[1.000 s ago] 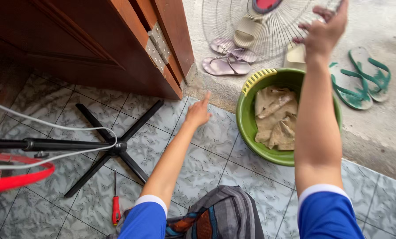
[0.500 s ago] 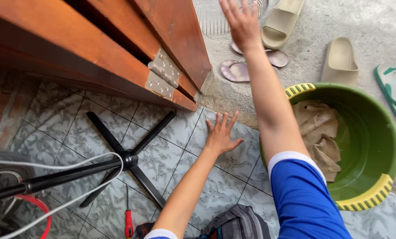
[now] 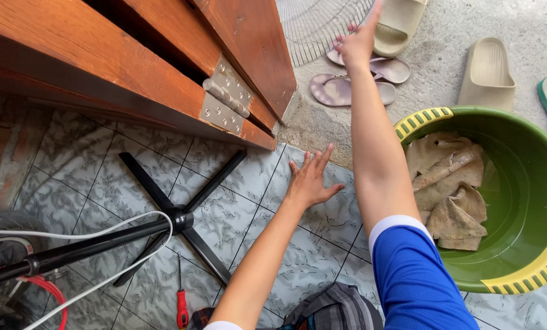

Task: The person sits on the floor and uses a screwdriver to remove screws from the front grille of a standing fan. They then detach the grille and unscrew the central nut to remove the fan blades, placing the parts aside.

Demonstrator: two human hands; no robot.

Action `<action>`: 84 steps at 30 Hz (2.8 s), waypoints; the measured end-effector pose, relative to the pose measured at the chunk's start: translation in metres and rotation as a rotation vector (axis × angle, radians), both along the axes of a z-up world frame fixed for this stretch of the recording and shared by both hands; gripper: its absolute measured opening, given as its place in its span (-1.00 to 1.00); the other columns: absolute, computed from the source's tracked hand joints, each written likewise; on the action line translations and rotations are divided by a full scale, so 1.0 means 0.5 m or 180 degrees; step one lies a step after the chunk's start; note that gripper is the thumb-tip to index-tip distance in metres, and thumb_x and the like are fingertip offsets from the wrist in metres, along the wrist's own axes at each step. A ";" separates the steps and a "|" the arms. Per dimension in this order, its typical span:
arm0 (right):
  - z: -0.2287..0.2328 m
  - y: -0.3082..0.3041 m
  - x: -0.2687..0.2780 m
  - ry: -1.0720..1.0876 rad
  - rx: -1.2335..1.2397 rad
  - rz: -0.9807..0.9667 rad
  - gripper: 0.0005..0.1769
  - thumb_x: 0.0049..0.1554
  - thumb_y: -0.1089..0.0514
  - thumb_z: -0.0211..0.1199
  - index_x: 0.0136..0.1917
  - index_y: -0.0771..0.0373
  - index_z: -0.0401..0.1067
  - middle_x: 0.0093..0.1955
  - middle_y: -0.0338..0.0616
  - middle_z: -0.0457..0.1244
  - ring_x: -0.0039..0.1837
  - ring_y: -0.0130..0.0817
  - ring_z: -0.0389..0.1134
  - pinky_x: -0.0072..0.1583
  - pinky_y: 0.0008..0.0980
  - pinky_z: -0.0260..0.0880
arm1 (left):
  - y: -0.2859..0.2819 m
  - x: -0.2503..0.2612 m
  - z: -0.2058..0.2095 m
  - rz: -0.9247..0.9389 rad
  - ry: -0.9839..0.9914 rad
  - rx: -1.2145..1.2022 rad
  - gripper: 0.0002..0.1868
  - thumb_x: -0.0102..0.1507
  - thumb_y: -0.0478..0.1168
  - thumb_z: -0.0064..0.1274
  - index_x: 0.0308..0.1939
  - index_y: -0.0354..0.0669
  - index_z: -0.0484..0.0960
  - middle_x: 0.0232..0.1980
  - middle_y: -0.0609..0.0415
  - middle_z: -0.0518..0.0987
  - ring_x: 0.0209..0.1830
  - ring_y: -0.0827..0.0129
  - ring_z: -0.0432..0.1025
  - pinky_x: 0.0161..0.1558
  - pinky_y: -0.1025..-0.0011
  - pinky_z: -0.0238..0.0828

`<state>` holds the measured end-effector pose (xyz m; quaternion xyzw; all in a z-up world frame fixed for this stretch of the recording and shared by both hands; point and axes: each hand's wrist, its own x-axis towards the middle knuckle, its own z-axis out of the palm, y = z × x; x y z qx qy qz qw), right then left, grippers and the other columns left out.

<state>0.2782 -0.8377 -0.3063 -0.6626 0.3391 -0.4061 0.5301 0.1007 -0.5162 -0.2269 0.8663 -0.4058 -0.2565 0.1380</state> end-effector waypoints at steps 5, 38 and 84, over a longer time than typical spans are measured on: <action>-0.018 -0.002 -0.035 -0.2076 0.4193 0.0976 -0.47 0.26 0.28 0.11 0.44 0.24 0.04 0.27 0.20 0.28 0.23 0.11 0.41 0.20 0.08 0.53 | 0.008 -0.006 0.000 -0.0026 0.0007 0.0052 0.22 0.11 0.43 0.17 0.64 0.35 -0.26 0.60 -0.20 0.15 0.60 -0.29 -0.03 0.38 -0.57 -0.27; -0.003 0.081 0.007 -0.2858 0.3421 0.0859 -0.90 0.32 0.21 -0.04 0.10 0.13 0.11 0.22 0.18 0.34 0.10 0.18 0.45 0.16 0.15 0.56 | 0.003 0.010 -0.004 -0.0120 0.0067 0.0141 0.17 0.12 0.21 0.21 0.63 0.24 -0.21 0.60 -0.19 0.12 0.59 -0.30 -0.05 0.34 -0.62 -0.26; 0.173 0.237 -0.228 -0.2902 0.4255 0.1970 -0.13 0.28 -0.43 -0.20 0.55 0.25 0.16 0.55 0.30 0.13 0.52 0.28 0.22 0.51 0.23 0.25 | 0.034 0.037 -0.058 -0.0074 0.0394 -0.0125 0.12 0.14 -0.06 0.25 0.62 0.21 -0.17 0.59 -0.06 0.16 0.65 -0.10 -0.12 0.45 -0.44 -0.25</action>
